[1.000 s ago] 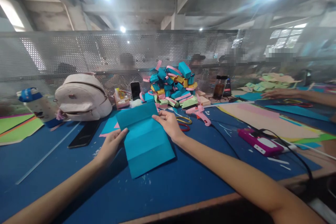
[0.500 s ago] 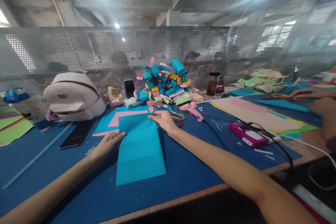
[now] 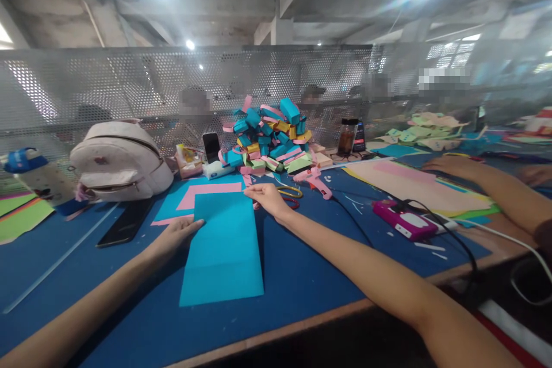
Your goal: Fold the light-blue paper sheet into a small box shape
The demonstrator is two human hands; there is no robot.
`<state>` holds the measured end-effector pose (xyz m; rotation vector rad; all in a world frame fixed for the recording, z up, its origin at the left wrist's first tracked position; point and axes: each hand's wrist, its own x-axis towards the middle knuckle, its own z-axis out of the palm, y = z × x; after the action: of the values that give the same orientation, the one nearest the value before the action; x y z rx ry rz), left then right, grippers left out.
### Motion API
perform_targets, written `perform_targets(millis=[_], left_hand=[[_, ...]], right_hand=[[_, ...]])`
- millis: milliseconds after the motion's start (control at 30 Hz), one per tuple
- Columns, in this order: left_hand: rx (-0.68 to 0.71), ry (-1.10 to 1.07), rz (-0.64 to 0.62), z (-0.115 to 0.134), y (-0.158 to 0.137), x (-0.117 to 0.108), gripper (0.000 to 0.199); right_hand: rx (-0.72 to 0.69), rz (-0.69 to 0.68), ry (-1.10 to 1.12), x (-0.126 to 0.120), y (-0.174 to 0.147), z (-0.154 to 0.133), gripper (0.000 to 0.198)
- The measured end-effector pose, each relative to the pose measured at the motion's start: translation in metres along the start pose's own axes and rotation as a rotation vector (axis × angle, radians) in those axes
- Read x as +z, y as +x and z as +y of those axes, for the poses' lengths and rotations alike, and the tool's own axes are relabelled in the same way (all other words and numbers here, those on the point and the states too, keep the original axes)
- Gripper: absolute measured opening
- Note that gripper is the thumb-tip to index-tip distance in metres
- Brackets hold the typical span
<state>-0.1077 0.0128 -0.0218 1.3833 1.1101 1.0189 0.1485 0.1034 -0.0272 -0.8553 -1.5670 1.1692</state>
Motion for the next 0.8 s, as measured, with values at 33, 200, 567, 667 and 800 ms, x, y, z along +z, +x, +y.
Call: perform_targets(millis=[33, 200, 567, 667, 800], left_hand=[[-0.002, -0.008, 0.005, 0.001, -0.001, 0.001, 0.050], [-0.003, -0.049, -0.011, 0.012, -0.008, 0.010, 0.038], [0.044, -0.003, 0.324, 0.005, 0.006, -0.022, 0.060], [0.053, 0.000, 0.363, 0.011, 0.010, -0.037, 0.059], [-0.001, 0.002, 0.234, 0.021, 0.015, -0.051, 0.058]], right_hand=[[-0.002, -0.003, -0.002, 0.000, 0.000, 0.000, 0.040], [-0.048, 0.084, -0.019, -0.004, 0.003, 0.000, 0.040], [-0.256, 0.167, -0.193, -0.012, 0.008, 0.000, 0.031], [-0.393, 0.102, -0.298, -0.012, 0.002, -0.017, 0.029], [-0.758, -0.231, -0.754, -0.013, -0.010, -0.037, 0.038]])
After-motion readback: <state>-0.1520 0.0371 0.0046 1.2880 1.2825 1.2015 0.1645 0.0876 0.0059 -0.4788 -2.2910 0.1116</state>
